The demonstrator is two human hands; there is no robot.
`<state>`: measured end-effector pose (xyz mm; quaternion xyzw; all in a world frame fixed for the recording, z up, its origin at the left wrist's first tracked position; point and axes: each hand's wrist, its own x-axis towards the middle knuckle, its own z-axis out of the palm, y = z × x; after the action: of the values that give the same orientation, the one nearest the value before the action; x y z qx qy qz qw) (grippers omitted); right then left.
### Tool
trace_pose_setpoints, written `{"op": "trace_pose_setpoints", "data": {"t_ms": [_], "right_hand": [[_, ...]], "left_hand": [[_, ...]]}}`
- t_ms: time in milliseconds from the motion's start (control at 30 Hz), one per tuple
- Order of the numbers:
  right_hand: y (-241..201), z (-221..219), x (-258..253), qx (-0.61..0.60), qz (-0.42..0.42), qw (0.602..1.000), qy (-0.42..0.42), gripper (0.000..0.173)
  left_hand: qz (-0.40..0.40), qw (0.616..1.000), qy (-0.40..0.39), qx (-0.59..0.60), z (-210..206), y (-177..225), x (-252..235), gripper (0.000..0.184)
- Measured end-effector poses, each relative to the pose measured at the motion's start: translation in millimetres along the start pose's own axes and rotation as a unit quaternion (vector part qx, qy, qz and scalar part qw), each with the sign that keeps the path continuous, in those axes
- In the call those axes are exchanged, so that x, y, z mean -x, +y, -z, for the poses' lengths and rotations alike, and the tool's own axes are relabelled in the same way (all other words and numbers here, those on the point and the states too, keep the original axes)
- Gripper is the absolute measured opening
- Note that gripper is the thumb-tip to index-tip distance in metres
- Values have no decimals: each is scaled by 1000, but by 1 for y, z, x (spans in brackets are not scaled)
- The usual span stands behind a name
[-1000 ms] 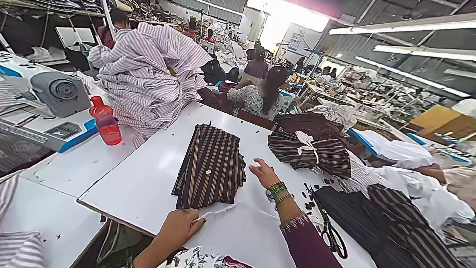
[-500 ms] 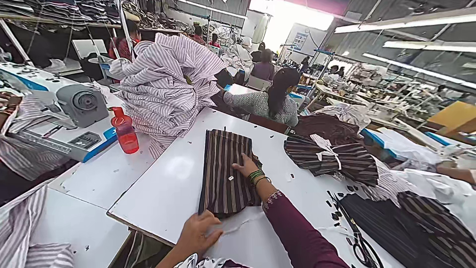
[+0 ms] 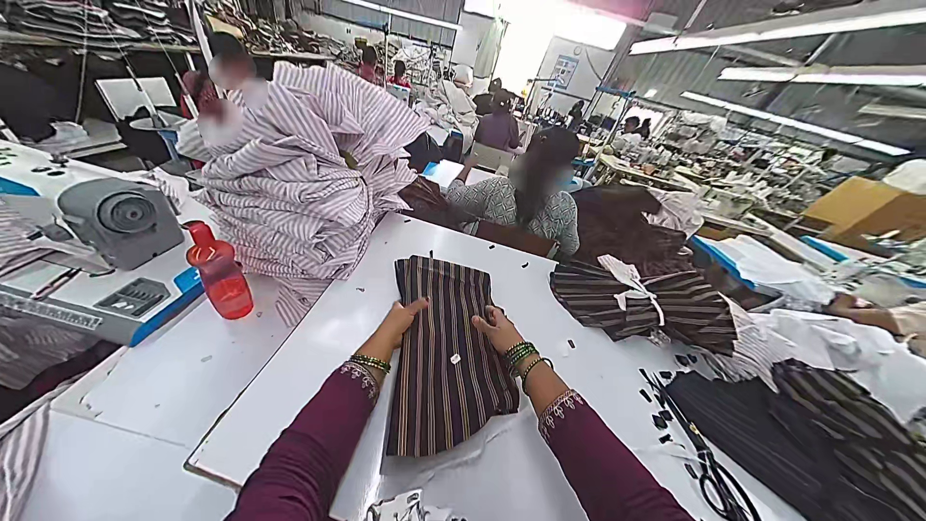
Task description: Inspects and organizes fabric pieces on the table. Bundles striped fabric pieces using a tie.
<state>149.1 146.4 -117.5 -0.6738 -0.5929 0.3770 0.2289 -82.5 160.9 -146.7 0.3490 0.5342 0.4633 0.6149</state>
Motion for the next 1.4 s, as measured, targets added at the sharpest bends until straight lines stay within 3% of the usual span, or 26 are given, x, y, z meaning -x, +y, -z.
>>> {"op": "trace_pose_setpoints", "data": {"t_ms": [133, 267, 367, 400, 467, 500, 600, 667, 733, 833, 900, 967, 1033, 1200, 1300, 1400], "right_hand": [[4, 5, -19, -48, 17, 999, 2, 75], [-4, 19, -27, -173, 39, 982, 57, 70], [-18, 48, -14, -196, 88, 976, 39, 73], [-20, 57, -8, -187, 129, 974, 19, 78], [-25, 75, 19, -216, 208, 953, -36, 107], [-28, 82, 37, -265, 234, 934, -51, 104], [-27, 104, 83, -362, 293, 881, -80, 54], [-19, 120, 116, -348, 316, 882, -37, 45], [1, 141, 142, -328, 353, 876, -35, 49], [34, 175, 170, -326, 369, 870, -36, 46], [55, 193, 188, -338, 368, 865, -46, 41], [67, 205, 203, -335, 376, 863, -38, 38], [76, 214, 217, -327, 389, 861, -11, 36], [96, 233, 249, -308, 438, 841, 75, 35], [109, 242, 276, -314, 456, 824, 117, 31], [126, 246, 301, -328, 465, 807, 159, 26]], "left_hand": [[34, 995, -33, 83, -24, -2, -11, 25], [-39, 978, -105, 174, -49, 31, 7, 27], [-117, 951, -205, 199, -69, 58, 44, 24], [-134, 940, -238, 203, -76, 64, 58, 24], [-162, 918, -300, 204, -92, 71, 86, 23], [-172, 908, -324, 202, -101, 71, 99, 23], [-201, 896, -333, 216, -120, 63, 140, 27], [-226, 897, -316, 211, -128, 51, 166, 26], [-269, 903, -307, 136, -126, 24, 182, 29], [-268, 928, -235, -107, -110, -40, 199, 67], [-199, 892, -258, -313, -99, -80, 205, 99], [-188, 825, -270, -459, -100, -109, 208, 112], [-220, 776, -271, -525, -110, -118, 208, 111], [-245, 731, -353, -530, -151, -115, 186, 103], [-255, 667, -381, -587, -166, -121, 178, 90], [-257, 678, -375, -578, -173, -122, 175, 88]]}}
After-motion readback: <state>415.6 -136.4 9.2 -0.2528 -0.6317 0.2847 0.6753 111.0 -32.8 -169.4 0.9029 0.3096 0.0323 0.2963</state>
